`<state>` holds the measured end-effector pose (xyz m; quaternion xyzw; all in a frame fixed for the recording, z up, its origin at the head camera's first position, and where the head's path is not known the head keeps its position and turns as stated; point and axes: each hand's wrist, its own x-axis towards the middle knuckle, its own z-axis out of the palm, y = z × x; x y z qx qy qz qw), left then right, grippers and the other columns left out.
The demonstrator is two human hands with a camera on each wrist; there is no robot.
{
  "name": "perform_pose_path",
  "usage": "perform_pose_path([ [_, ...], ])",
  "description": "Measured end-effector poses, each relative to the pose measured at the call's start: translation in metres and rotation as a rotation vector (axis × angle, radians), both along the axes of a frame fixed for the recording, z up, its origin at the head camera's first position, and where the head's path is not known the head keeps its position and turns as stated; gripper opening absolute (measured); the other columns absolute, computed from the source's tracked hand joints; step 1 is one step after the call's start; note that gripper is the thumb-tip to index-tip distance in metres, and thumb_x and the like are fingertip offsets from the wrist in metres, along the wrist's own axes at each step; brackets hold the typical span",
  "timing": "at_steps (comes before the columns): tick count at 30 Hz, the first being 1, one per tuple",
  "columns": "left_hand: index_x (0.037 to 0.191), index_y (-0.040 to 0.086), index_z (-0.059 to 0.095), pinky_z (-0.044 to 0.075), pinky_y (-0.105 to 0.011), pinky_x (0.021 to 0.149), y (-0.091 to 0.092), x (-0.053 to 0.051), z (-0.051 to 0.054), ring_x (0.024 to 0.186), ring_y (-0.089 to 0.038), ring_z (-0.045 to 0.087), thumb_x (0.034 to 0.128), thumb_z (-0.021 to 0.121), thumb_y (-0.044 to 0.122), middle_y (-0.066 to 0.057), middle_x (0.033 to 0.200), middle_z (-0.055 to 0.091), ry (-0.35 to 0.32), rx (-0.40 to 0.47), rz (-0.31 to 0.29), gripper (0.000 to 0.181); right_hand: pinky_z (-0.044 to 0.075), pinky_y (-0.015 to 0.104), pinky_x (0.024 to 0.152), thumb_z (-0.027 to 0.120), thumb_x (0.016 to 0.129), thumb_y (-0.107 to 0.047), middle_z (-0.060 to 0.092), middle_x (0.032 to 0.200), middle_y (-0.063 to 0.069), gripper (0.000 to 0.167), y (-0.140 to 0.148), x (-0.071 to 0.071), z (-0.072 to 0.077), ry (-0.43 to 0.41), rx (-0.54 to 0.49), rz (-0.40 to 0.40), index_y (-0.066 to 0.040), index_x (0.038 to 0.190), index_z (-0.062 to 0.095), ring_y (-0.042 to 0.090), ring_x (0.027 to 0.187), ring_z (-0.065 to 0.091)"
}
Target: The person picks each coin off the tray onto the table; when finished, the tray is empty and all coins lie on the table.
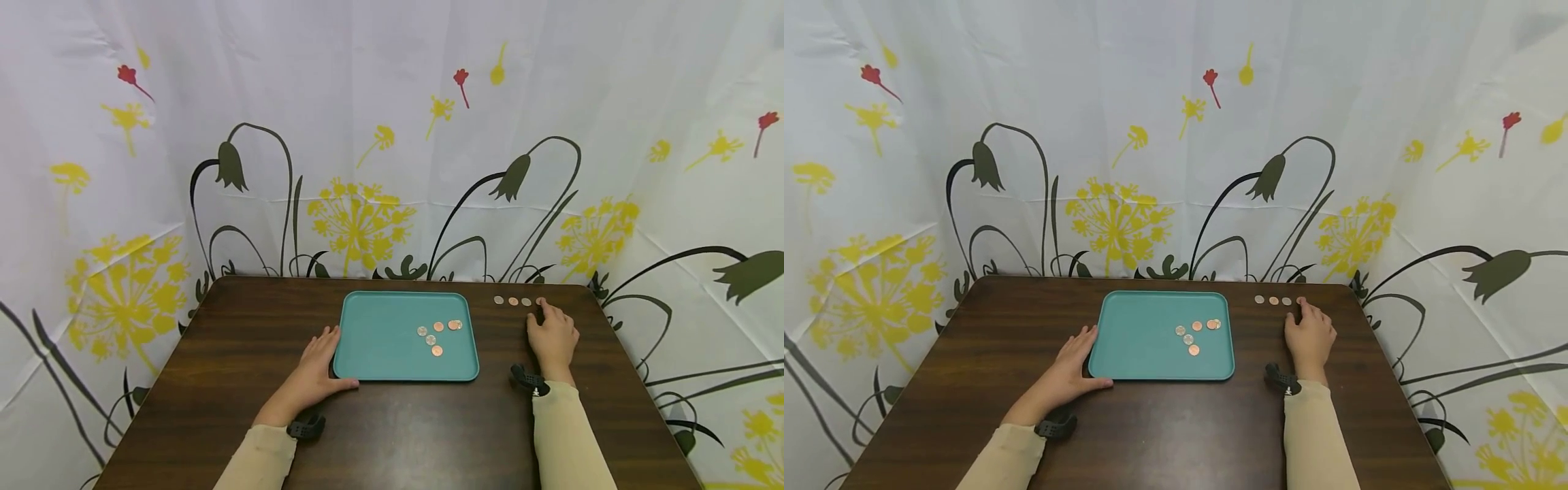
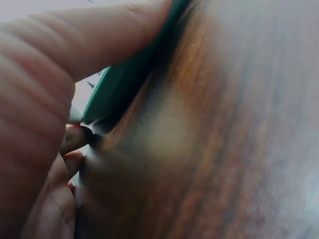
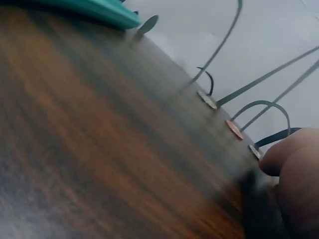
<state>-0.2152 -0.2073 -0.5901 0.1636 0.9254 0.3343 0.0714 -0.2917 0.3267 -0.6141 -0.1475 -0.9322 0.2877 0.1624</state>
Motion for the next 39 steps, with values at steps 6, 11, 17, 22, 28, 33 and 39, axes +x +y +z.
perform_pose_path([
  [6, 0.175, 0.001, 0.014, 0.006, -0.068, 0.136, -0.0002, -0.0001, -0.0011, 0.171, -0.043, 0.008, 0.0877, 0.088, 0.058, -0.021, 0.182, 0.017, 0.001, -0.007, 0.005, 0.128, 0.022, 0.073, 0.124, 0.056, 0.11, -0.036, 0.046, 0.162, 0.027, 0.063, -0.0015, -0.0005, 0.0002, -0.058, 0.049, 0.031, -0.007, 0.165, 0.046, 0.054, 0.151, 0.036],
  [11, 0.175, 0.002, 0.014, 0.005, -0.068, 0.136, -0.0002, -0.0005, -0.0009, 0.171, -0.043, 0.007, 0.0877, 0.088, 0.06, -0.021, 0.182, 0.016, -0.003, -0.002, 0.004, 0.128, 0.024, 0.072, 0.124, 0.058, 0.109, -0.034, 0.048, 0.157, 0.028, 0.059, -0.003, -0.0006, 0.0032, -0.03, 0.031, -0.006, 0.001, 0.157, 0.055, 0.052, 0.147, 0.041],
  [17, 0.175, 0.002, 0.014, 0.005, -0.068, 0.136, -0.0007, -0.0007, -0.0014, 0.171, -0.042, 0.008, 0.0877, 0.088, 0.059, -0.021, 0.182, 0.017, 0.008, -0.008, 0.01, 0.128, 0.026, 0.071, 0.123, 0.058, 0.109, -0.031, 0.052, 0.154, 0.027, 0.053, -0.0049, -0.0028, 0.003, 0.014, 0.011, -0.023, 0.002, 0.151, 0.061, 0.051, 0.145, 0.045],
  [22, 0.175, 0.002, 0.013, 0.005, -0.068, 0.136, -0.0004, -0.001, -0.0025, 0.171, -0.042, 0.008, 0.0881, 0.087, 0.06, -0.021, 0.182, 0.016, 0.003, -0.021, 0.007, 0.128, 0.029, 0.072, 0.121, 0.059, 0.108, -0.026, 0.055, 0.149, 0.027, 0.047, -0.0062, 0.0011, 0.0027, 0.062, -0.003, -0.035, 0.003, 0.144, 0.067, 0.051, 0.141, 0.048],
  [28, 0.175, 0.002, 0.014, 0.005, -0.068, 0.136, 0.0005, -0.0018, -0.0028, 0.171, -0.042, 0.008, 0.088, 0.088, 0.058, -0.021, 0.182, 0.017, 0.006, -0.016, 0.005, 0.128, 0.032, 0.073, 0.117, 0.059, 0.107, -0.022, 0.061, 0.142, 0.026, 0.035, -0.0074, 0.0049, 0.0047, 0.111, -0.051, -0.046, 0.001, 0.129, 0.074, 0.051, 0.135, 0.052],
  [33, 0.175, 0.001, 0.014, 0.006, -0.068, 0.136, 0.0009, -0.002, -0.0017, 0.171, -0.043, 0.009, 0.0878, 0.088, 0.058, -0.022, 0.182, 0.017, 0.008, -0.019, 0.004, 0.128, 0.03, 0.073, 0.12, 0.061, 0.106, -0.023, 0.061, 0.152, 0.023, 0.04, -0.0048, 0.0017, 0.002, 0.093, -0.042, -0.016, -0.005, 0.141, 0.07, 0.049, 0.142, 0.051],
  [39, 0.175, 0.001, 0.014, 0.006, -0.067, 0.136, 0.001, -0.0017, -0.001, 0.171, -0.042, 0.008, 0.0877, 0.089, 0.058, -0.021, 0.182, 0.017, 0.006, -0.02, 0.007, 0.127, 0.024, 0.075, 0.123, 0.059, 0.108, -0.026, 0.055, 0.163, 0.018, 0.051, -0.0048, 0.0016, 0.0018, 0.032, 0.005, 0.057, -0.006, 0.155, 0.06, 0.046, 0.151, 0.046],
])
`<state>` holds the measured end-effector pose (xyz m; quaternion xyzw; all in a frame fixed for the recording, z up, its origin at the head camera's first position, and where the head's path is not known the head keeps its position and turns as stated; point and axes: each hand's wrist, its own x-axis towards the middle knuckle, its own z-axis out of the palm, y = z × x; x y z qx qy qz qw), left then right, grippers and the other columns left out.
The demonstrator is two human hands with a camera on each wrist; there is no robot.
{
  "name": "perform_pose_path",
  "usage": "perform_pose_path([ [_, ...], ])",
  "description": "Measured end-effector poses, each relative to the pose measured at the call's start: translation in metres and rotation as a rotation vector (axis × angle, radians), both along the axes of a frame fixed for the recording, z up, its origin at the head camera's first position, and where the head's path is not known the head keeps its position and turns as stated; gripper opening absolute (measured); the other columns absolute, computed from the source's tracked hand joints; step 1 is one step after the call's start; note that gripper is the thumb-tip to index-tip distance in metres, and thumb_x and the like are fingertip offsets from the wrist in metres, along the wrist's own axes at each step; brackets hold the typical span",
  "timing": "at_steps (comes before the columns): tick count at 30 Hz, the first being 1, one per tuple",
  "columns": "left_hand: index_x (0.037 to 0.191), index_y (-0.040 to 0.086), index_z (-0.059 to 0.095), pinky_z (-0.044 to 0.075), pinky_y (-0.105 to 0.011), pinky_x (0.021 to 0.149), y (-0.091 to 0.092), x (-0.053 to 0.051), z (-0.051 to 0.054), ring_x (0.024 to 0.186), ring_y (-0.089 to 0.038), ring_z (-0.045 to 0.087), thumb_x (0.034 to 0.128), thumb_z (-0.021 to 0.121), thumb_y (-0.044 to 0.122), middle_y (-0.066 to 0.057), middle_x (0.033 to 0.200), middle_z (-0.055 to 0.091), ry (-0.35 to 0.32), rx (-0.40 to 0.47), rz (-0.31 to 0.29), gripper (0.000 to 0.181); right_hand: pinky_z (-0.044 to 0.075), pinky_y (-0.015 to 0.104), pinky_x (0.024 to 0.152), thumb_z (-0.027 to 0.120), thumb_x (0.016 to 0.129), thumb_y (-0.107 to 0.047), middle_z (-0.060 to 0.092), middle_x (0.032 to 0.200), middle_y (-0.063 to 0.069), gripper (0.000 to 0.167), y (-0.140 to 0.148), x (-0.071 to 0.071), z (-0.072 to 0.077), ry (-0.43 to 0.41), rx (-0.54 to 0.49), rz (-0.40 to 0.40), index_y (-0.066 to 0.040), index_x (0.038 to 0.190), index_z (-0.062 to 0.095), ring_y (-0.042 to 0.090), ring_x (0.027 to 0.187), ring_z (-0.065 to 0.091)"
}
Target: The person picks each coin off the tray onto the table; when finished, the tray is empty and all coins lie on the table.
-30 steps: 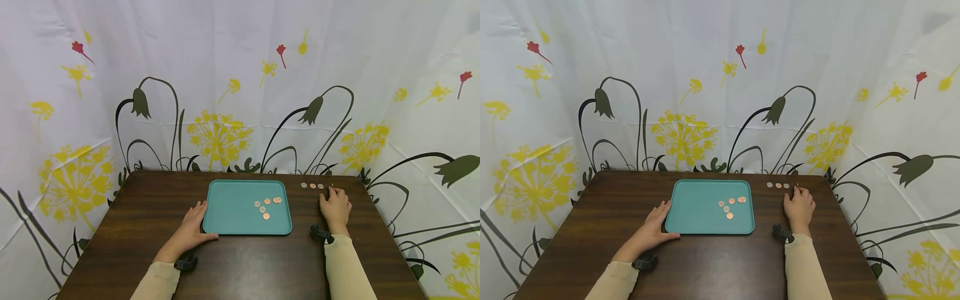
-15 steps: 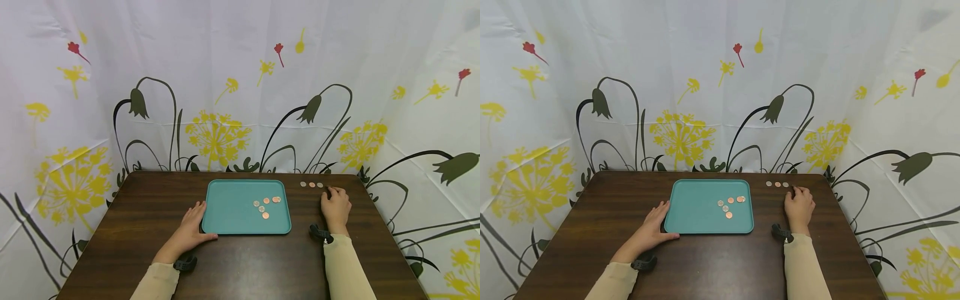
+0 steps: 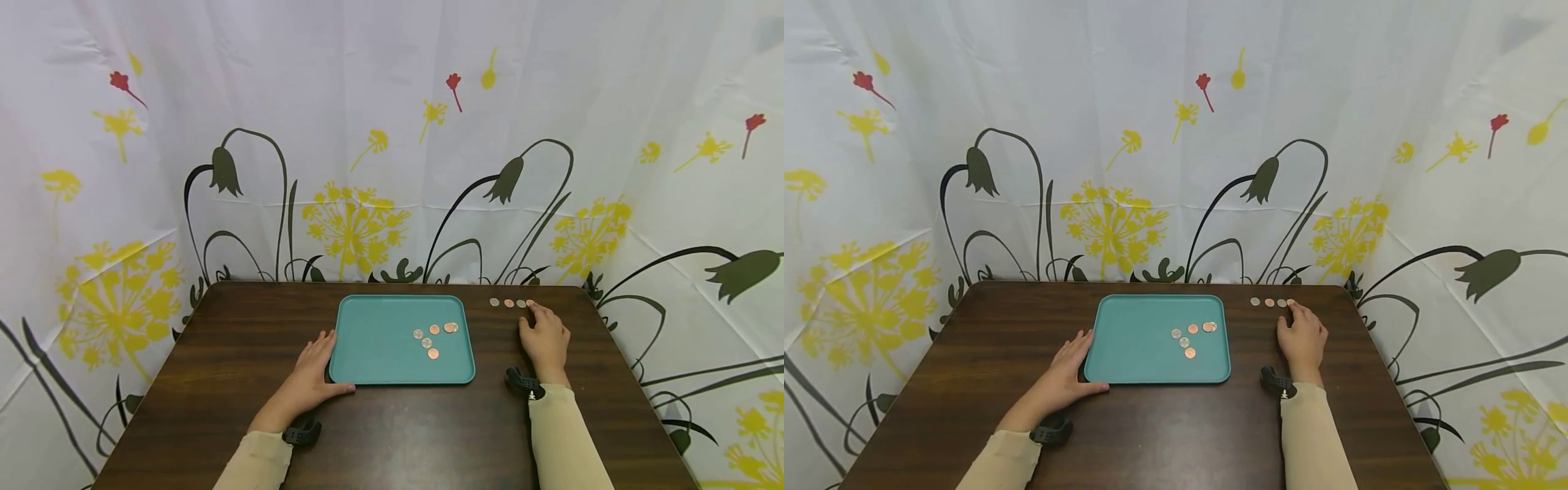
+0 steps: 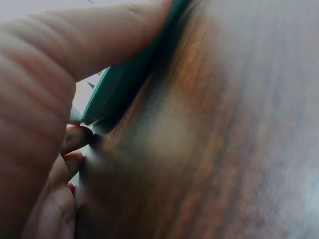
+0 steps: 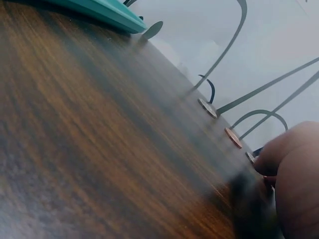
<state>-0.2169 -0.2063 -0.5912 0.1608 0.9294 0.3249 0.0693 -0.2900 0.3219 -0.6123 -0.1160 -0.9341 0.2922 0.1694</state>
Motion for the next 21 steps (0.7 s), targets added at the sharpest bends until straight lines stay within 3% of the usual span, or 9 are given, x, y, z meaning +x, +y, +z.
perform_pose_path([
  [21, 0.174, 0.0, 0.014, 0.006, -0.068, 0.136, 0.0009, 0.0011, 0.0013, 0.171, -0.043, 0.008, 0.0874, 0.089, 0.056, -0.022, 0.182, 0.017, -0.005, 0.001, 0.0, 0.128, 0.03, 0.071, 0.123, 0.059, 0.107, -0.02, 0.058, 0.156, 0.024, 0.046, -0.0015, 0.0028, 0.003, 0.059, -0.075, -0.067, -0.002, 0.149, 0.065, 0.05, 0.146, 0.049],
])
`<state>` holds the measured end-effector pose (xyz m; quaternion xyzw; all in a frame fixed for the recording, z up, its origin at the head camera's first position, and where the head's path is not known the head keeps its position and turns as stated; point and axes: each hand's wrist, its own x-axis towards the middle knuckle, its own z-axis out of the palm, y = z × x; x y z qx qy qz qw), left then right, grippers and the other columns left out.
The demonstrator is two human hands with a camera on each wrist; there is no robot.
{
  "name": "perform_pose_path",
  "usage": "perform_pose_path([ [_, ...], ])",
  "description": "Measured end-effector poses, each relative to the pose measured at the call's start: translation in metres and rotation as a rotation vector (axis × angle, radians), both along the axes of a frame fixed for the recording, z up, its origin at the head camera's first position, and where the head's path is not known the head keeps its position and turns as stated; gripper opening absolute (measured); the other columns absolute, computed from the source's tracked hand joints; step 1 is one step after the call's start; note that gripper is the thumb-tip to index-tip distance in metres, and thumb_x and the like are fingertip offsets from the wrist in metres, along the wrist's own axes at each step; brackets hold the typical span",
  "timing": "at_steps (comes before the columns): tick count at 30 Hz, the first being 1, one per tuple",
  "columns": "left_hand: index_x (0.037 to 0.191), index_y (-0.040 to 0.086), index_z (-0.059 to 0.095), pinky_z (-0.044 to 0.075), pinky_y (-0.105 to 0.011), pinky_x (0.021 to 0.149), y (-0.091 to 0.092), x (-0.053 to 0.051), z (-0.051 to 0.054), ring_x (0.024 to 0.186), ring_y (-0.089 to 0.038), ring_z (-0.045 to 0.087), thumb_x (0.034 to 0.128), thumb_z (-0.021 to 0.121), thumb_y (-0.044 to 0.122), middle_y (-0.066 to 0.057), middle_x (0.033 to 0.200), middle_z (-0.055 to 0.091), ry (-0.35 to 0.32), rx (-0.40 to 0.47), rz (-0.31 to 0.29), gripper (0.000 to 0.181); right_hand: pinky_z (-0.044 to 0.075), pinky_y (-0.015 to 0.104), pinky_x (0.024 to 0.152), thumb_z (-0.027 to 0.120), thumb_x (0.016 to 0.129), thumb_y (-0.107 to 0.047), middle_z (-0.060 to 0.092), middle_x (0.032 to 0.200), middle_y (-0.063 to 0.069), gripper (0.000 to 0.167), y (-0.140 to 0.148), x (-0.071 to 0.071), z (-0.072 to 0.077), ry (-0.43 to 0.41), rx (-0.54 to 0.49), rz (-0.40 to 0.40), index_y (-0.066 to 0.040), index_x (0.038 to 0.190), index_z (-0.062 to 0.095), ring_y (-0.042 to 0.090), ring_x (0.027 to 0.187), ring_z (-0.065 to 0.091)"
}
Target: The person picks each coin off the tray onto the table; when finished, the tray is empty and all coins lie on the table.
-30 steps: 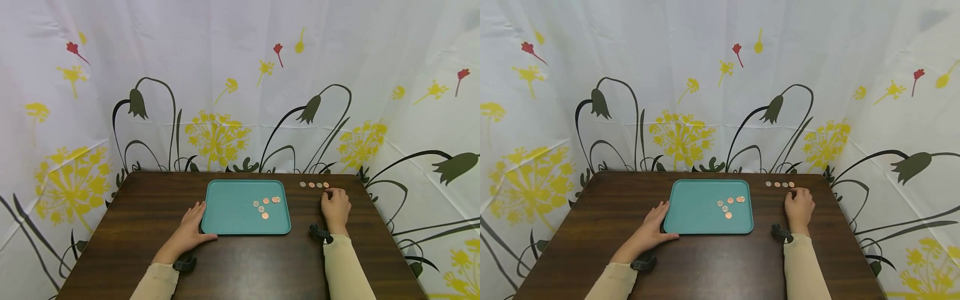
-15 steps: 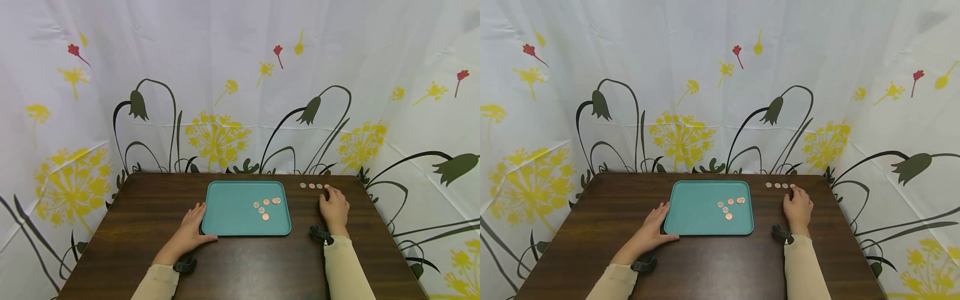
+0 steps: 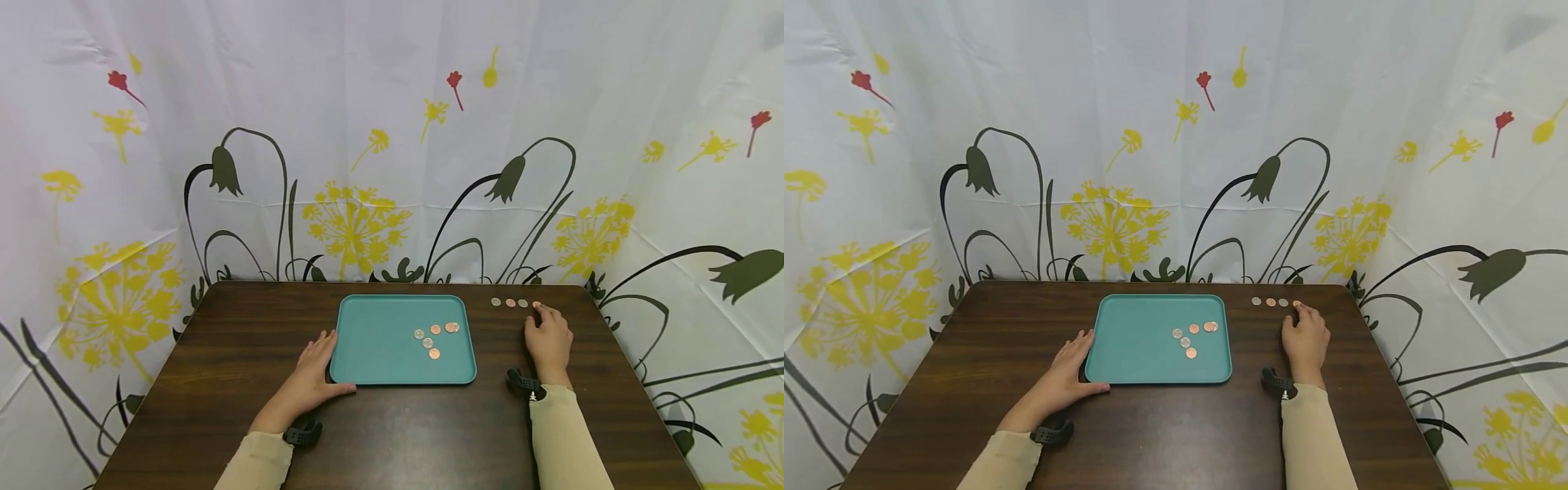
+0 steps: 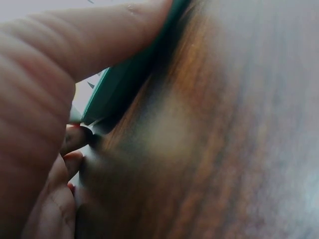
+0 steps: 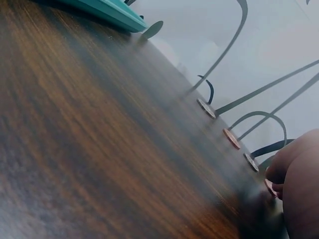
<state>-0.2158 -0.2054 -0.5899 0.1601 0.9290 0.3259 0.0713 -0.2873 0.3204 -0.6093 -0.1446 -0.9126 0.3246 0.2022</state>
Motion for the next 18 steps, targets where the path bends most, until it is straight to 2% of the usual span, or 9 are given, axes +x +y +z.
perform_pose_path([
  [4, 0.174, 0.0, 0.014, 0.006, -0.068, 0.136, 0.0, 0.0, 0.001, 0.171, -0.043, 0.008, 0.0874, 0.089, 0.056, -0.022, 0.182, 0.017, -0.003, 0.003, 0.0, 0.128, 0.035, 0.068, 0.121, 0.06, 0.107, -0.013, 0.062, 0.147, 0.028, 0.038, 0.003, 0.002, -0.003, 0.128, -0.126, -0.028, 0.003, 0.14, 0.069, 0.05, 0.14, 0.052],
  [7, 0.175, 0.002, 0.013, 0.005, -0.068, 0.136, -0.001, 0.0, 0.001, 0.171, -0.042, 0.008, 0.0876, 0.089, 0.057, -0.021, 0.182, 0.016, -0.004, 0.009, -0.003, 0.128, 0.044, 0.06, 0.109, 0.06, 0.106, -0.007, 0.066, 0.133, 0.029, 0.03, 0.006, 0.004, -0.004, 0.262, -0.243, -0.059, 0.006, 0.13, 0.072, 0.047, 0.125, 0.058],
  [9, 0.175, 0.002, 0.014, 0.006, -0.068, 0.136, -0.001, 0.0, 0.001, 0.171, -0.042, 0.008, 0.0875, 0.089, 0.056, -0.021, 0.182, 0.016, -0.002, 0.014, -0.003, 0.128, 0.045, 0.05, 0.099, 0.059, 0.107, -0.006, 0.067, 0.126, 0.027, 0.026, 0.008, 0.007, -0.002, 0.319, -0.291, -0.069, 0.006, 0.125, 0.074, 0.039, 0.114, 0.059],
  [14, 0.175, 0.001, 0.014, 0.007, -0.069, 0.136, -0.002, 0.0, 0.001, 0.171, -0.043, 0.009, 0.0865, 0.09, 0.056, -0.022, 0.182, 0.017, 0.001, 0.016, 0.002, 0.129, 0.042, 0.023, 0.087, 0.06, 0.109, -0.007, 0.071, 0.119, 0.021, 0.023, 0.005, 0.012, 0.004, 0.371, -0.39, -0.048, 0.004, 0.121, 0.077, 0.009, 0.099, 0.056],
  [18, 0.175, 0.002, 0.012, 0.006, -0.068, 0.136, -0.001, 0.0, -0.001, 0.171, -0.043, 0.007, 0.0863, 0.091, 0.055, -0.021, 0.183, 0.015, -0.015, 0.019, 0.003, 0.13, 0.046, 0.013, 0.083, 0.065, 0.108, -0.006, 0.073, 0.115, 0.018, 0.021, -0.009, 0.013, 0.013, 0.369, -0.531, 0.031, 0.006, 0.122, 0.076, 0.005, 0.097, 0.063],
])
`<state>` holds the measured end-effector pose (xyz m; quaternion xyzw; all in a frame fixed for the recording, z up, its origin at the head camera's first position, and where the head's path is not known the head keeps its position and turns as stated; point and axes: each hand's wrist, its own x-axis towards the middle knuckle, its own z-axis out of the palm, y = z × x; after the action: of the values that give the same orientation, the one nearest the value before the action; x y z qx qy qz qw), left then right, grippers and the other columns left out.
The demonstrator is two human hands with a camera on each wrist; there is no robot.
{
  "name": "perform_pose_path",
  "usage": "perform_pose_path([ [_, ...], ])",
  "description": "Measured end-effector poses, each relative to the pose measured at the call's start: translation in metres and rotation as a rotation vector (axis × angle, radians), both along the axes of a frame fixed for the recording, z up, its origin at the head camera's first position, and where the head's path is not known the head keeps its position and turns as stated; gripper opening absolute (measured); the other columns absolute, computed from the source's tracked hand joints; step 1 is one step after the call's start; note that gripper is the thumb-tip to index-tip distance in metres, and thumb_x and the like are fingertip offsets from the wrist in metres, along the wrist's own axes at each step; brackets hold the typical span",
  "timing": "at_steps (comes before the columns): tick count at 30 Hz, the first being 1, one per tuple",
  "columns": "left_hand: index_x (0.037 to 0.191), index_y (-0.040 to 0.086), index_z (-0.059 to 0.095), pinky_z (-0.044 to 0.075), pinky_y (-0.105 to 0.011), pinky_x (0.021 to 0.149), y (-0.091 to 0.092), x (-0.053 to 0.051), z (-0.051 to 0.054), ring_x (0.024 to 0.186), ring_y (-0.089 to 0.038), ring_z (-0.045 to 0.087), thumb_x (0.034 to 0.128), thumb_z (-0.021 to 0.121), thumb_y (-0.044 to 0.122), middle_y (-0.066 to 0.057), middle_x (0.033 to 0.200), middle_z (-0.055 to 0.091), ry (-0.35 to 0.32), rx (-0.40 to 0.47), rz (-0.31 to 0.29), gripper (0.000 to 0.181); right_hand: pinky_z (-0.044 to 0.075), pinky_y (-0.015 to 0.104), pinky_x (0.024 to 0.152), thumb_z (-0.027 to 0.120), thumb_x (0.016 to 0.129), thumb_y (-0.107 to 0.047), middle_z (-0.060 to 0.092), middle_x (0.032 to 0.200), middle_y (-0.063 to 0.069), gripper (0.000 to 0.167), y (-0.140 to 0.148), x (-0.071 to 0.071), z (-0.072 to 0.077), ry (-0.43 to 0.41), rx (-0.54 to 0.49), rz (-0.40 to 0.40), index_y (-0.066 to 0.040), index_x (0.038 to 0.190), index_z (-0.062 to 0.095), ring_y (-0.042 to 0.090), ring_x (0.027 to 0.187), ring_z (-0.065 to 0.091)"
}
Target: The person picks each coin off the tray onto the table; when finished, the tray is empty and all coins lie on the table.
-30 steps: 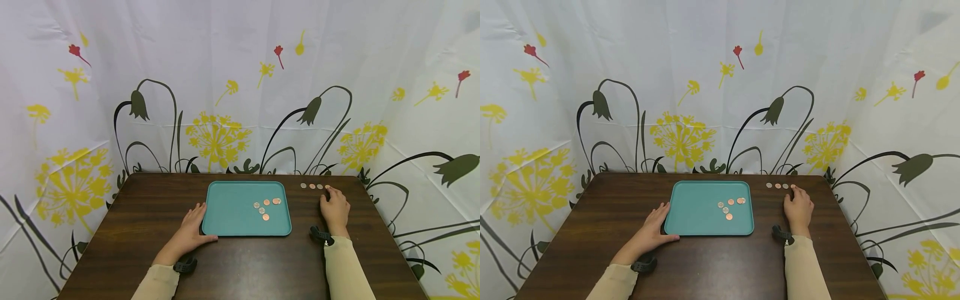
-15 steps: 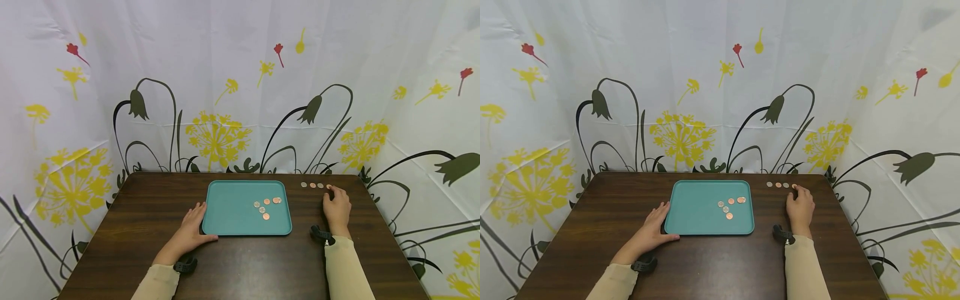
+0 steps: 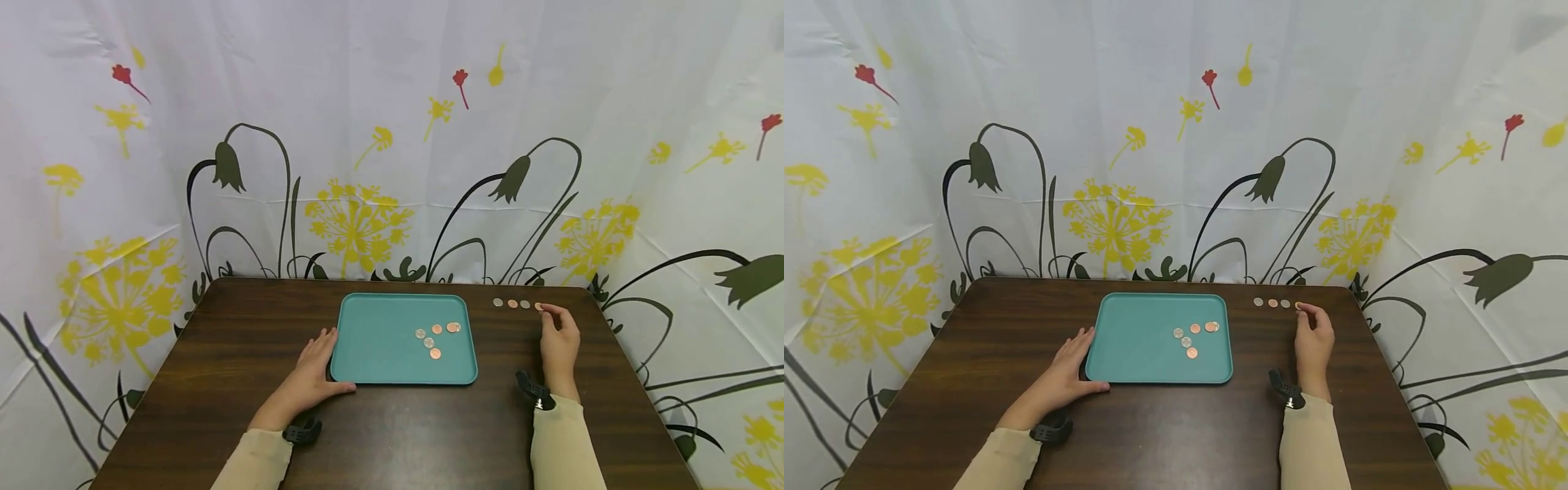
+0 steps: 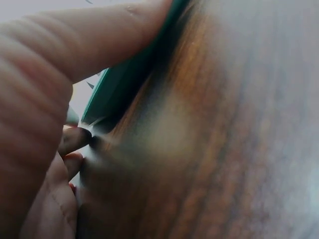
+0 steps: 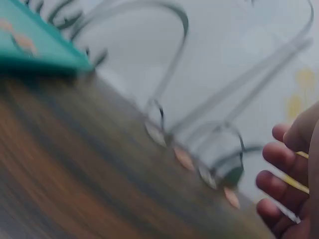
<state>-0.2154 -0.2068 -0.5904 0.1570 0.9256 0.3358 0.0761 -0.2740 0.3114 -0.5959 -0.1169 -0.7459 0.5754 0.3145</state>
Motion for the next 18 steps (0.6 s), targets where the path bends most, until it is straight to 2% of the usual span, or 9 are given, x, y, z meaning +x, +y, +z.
perform_pose_path([
  [4, 0.176, 0.003, 0.01, 0.006, -0.07, 0.136, 0.001, 0.0, 0.0, 0.171, -0.044, 0.005, 0.086, 0.091, 0.054, -0.023, 0.183, 0.012, -0.012, -0.007, 0.015, 0.131, 0.055, 0.015, 0.083, 0.065, 0.109, -0.005, 0.073, 0.106, 0.005, 0.026, -0.021, -0.001, 0.009, -0.047, -0.129, 0.191, 0.012, 0.128, 0.07, 0.012, 0.096, 0.069],
  [7, 0.175, 0.002, 0.01, 0.006, -0.07, 0.136, 0.001, 0.001, 0.0, 0.171, -0.045, 0.002, 0.0858, 0.091, 0.055, -0.023, 0.183, 0.01, -0.021, -0.014, 0.022, 0.132, 0.059, 0.021, 0.084, 0.064, 0.11, -0.007, 0.072, 0.103, -0.001, 0.03, -0.041, -0.002, 0.015, -0.102, -0.179, 0.334, 0.013, 0.132, 0.067, 0.013, 0.094, 0.071],
  [12, 0.175, 0.0, 0.013, 0.005, -0.069, 0.136, 0.003, 0.002, 0.003, 0.171, -0.044, 0.0, 0.086, 0.091, 0.055, -0.023, 0.183, 0.01, -0.031, 0.003, 0.024, 0.13, 0.06, 0.025, 0.076, 0.063, 0.113, -0.017, 0.069, 0.106, 0.009, 0.034, -0.068, -0.001, 0.028, -0.223, -0.083, 0.52, 0.01, 0.133, 0.065, 0.016, 0.089, 0.069],
  [18, 0.174, -0.002, 0.014, 0.006, -0.07, 0.136, 0.002, 0.001, 0.003, 0.17, -0.047, 0.004, 0.0863, 0.091, 0.055, -0.026, 0.182, 0.01, -0.017, -0.02, 0.02, 0.129, 0.065, 0.033, 0.067, 0.067, 0.11, -0.02, 0.067, 0.108, 0.028, 0.03, -0.093, 0.004, 0.038, -0.41, 0.059, 0.709, 0.006, 0.126, 0.069, 0.028, 0.083, 0.071],
])
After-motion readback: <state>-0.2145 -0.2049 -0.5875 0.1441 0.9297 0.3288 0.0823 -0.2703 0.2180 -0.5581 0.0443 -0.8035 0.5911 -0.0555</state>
